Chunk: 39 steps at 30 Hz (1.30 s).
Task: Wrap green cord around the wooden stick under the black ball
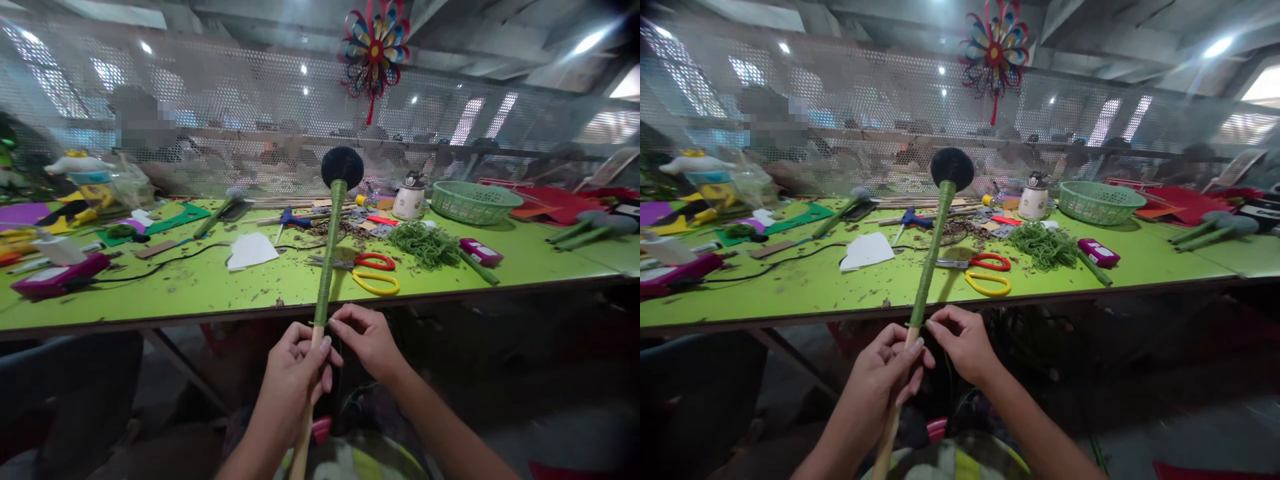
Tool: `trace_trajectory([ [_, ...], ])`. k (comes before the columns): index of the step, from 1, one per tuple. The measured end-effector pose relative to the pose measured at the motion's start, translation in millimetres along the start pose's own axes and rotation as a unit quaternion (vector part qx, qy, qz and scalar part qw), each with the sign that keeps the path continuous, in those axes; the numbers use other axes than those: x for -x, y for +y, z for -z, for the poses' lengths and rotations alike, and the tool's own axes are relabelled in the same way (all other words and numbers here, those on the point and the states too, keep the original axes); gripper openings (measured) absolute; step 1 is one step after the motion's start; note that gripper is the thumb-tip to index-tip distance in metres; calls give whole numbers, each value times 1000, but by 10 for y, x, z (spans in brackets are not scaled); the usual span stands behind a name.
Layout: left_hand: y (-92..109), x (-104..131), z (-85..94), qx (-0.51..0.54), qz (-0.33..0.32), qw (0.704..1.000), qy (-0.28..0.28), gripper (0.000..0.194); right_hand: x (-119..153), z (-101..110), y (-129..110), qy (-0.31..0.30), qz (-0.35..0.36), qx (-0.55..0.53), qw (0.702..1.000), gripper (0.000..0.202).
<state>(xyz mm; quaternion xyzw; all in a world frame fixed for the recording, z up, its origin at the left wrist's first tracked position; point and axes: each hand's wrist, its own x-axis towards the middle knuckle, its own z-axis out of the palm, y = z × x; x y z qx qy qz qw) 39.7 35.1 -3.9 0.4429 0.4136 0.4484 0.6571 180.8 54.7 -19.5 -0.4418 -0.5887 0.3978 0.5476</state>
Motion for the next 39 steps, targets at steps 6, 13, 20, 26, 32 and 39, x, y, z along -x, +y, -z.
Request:
trace_trajectory([
  [6, -21, 20, 56, -10, 0, 1000, -25, 19, 29, 25, -40, -5, 21, 5, 1000, 12],
  [13, -55, 19, 129, -24, 23, 999, -31, 26, 30, 11, -83, -20, 30, -13, 999, 14],
  [20, 4, 68, 75, -14, 16, 1000, -14, 29, 63, -1, -47, -23, 9, -14, 1000, 15],
  [26, -101, 4, 109, -47, 3, 999, 15, 32, 72, 9, -14, -11, 3, 16, 1000, 15],
  [32, -54, 25, 123, -87, -26, 996, 0, 26, 48, 21, -12, -20, 13, 19, 1000, 14],
  [39, -39, 19, 136, -133, -72, 988, 1, 23, 26, 43, 7, -16, 19, 30, 999, 16],
])
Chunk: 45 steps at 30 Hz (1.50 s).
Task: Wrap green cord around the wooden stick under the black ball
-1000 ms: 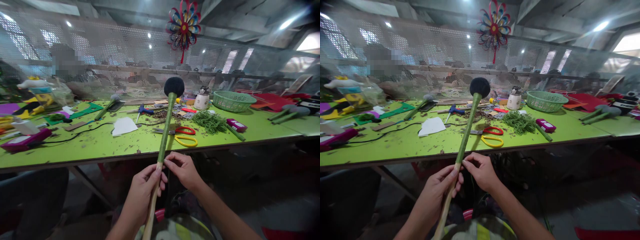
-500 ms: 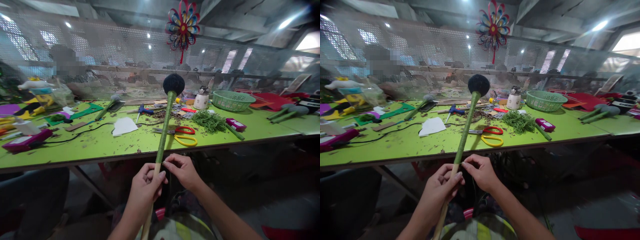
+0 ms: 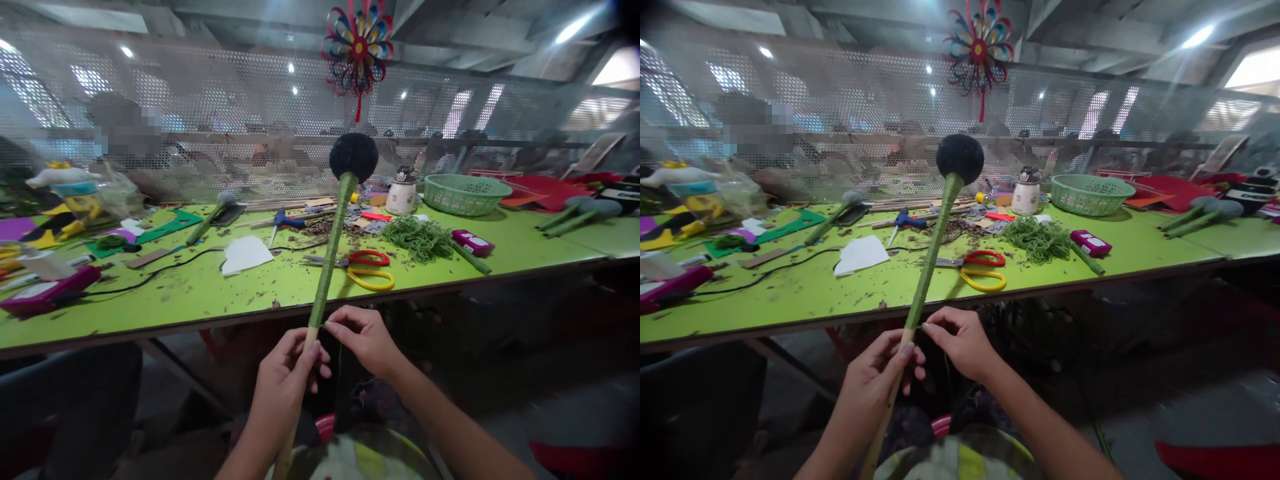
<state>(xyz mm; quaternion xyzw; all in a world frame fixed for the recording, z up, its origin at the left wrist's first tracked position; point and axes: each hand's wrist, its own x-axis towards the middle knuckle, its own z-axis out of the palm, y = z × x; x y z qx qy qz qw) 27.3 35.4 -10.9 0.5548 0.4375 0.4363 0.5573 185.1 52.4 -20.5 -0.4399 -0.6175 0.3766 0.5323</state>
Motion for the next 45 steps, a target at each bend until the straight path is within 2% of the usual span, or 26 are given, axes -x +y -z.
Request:
trace_trajectory([
  [7, -77, 0, -39, -28, 17, 998, 50, 31, -36, 10, 2, -8, 1, 20, 1000, 15],
  [11, -94, -23, -54, -8, 25, 999, 35, 29, -32, 0, 24, -8, -9, 15, 1000, 14],
  [18, -112, -37, 10, 66, 75, 995, -15, 27, -32, -16, 82, -4, -15, -11, 1000, 13],
  [21, -79, -29, 16, 88, 84, 992, -33, 25, -22, -2, 75, -6, -33, -43, 999, 24],
  [23, -43, -25, 2, 93, 81, 992, -29, 23, -15, 20, 57, -13, -32, -46, 998, 27],
  [28, 30, -7, -6, 109, 55, 993, -2, 25, -21, 71, 10, -27, -11, -10, 1000, 12],
  [32, 23, 18, 38, 112, 51, 992, -17, 23, -30, 97, -40, -33, 0, 5, 999, 12],
  [40, -39, 3, 64, 177, 83, 979, -54, 15, -38, 176, -132, -57, -13, 37, 998, 11],
  [45, -85, -6, 77, 220, 111, 968, -44, 17, -46, 170, -140, -55, 0, 42, 998, 10],
])
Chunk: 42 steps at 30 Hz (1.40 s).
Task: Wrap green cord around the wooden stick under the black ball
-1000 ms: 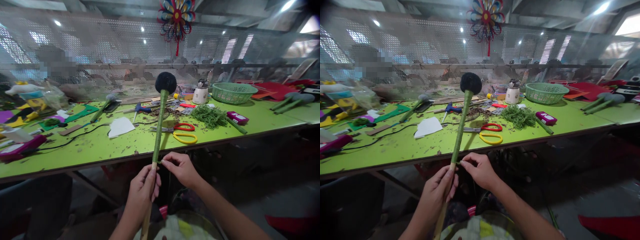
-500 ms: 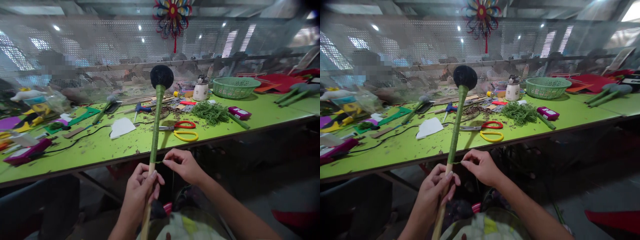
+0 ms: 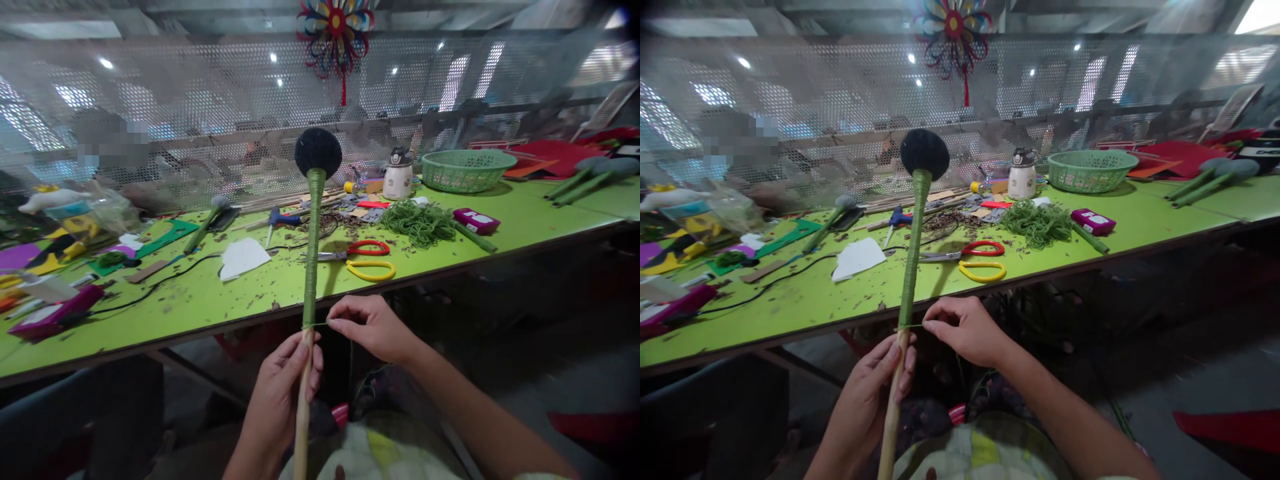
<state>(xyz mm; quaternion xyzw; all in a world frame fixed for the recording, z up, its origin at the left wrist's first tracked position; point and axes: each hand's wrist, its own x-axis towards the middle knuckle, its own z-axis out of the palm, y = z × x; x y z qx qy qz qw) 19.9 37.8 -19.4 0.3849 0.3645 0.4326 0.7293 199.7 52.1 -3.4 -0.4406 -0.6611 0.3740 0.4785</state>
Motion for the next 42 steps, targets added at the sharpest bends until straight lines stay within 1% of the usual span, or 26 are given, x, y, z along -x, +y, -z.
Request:
trace_trajectory([
  [9, -34, 2, -38, -19, -12, 1000, 17, 18, 36, -22, -18, -10, 7, 1, 1000, 10],
  [15, -32, 9, -75, -63, -38, 997, 32, 23, -1, -23, 46, -7, 0, 8, 1000, 10],
  [19, -54, -9, -74, -100, -24, 993, 53, 28, -11, -36, 81, 3, -5, 12, 1000, 10],
  [22, -62, -15, -82, -118, -21, 991, 56, 29, 2, -54, 95, 4, -7, 4, 1000, 10],
  [26, -55, -9, -91, -107, -3, 993, 55, 35, 5, -88, 126, -1, -17, -8, 1000, 10],
  [28, -58, -11, -81, -90, 7, 995, 43, 36, -4, -105, 147, -4, -17, -12, 1000, 10],
  [32, -79, -25, -37, -91, 6, 996, 2, 23, -14, -127, 182, -10, -17, -26, 999, 11],
  [34, -85, -30, -22, -99, 3, 995, -8, 19, -13, -133, 195, -13, -20, -40, 999, 12],
  [38, -84, -25, -16, -80, 0, 997, -12, 16, -24, -139, 226, -9, -26, -68, 997, 14],
  [42, -93, -23, -8, -28, 12, 998, -55, 16, -45, -132, 259, -34, -49, -128, 990, 21],
])
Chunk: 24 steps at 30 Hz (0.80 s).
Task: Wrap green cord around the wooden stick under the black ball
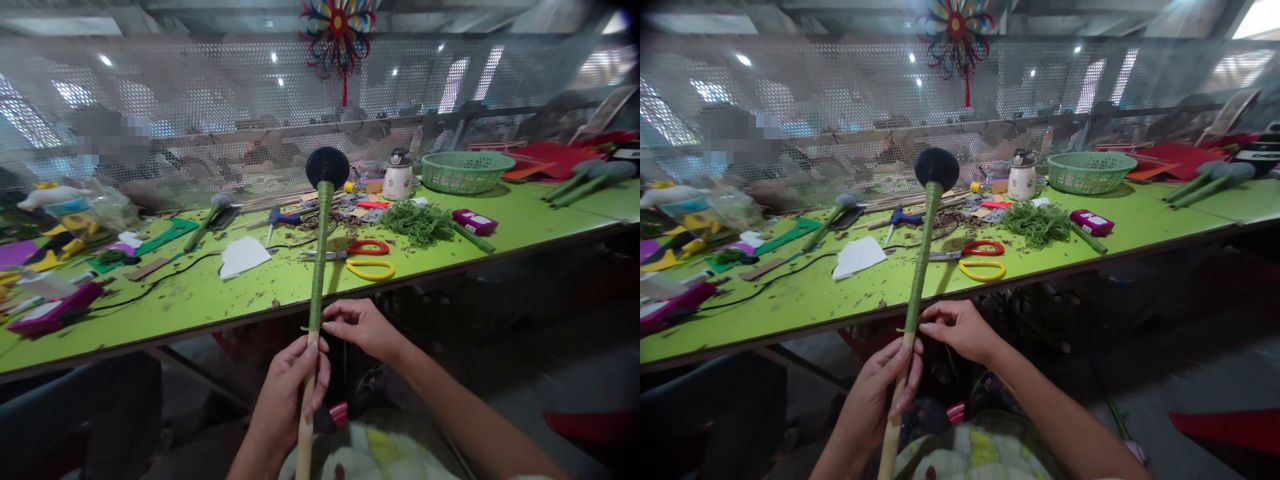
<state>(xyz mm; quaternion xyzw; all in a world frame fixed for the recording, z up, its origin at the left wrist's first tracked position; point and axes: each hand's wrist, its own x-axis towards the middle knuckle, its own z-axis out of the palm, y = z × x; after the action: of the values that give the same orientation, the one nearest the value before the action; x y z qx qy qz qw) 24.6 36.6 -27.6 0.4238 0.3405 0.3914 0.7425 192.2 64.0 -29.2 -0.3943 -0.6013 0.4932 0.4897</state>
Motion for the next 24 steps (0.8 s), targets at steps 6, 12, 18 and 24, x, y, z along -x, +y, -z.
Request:
trace_trajectory([
  [6, -21, -4, 4, 83, 13, 994, -75, 20, -14, 44, 14, -56, -18, -82, 995, 31],
  [12, -23, -15, 11, 158, 54, 980, -104, 24, -37, 52, 46, -82, -36, -144, 986, 38],
  [18, -17, 17, -83, 74, 41, 996, -41, 24, -44, 45, 153, -64, -54, -173, 981, 36],
  [24, -20, 44, -222, -52, -9, 995, 90, 23, -66, 0, 246, -56, -65, -233, 969, 34],
])
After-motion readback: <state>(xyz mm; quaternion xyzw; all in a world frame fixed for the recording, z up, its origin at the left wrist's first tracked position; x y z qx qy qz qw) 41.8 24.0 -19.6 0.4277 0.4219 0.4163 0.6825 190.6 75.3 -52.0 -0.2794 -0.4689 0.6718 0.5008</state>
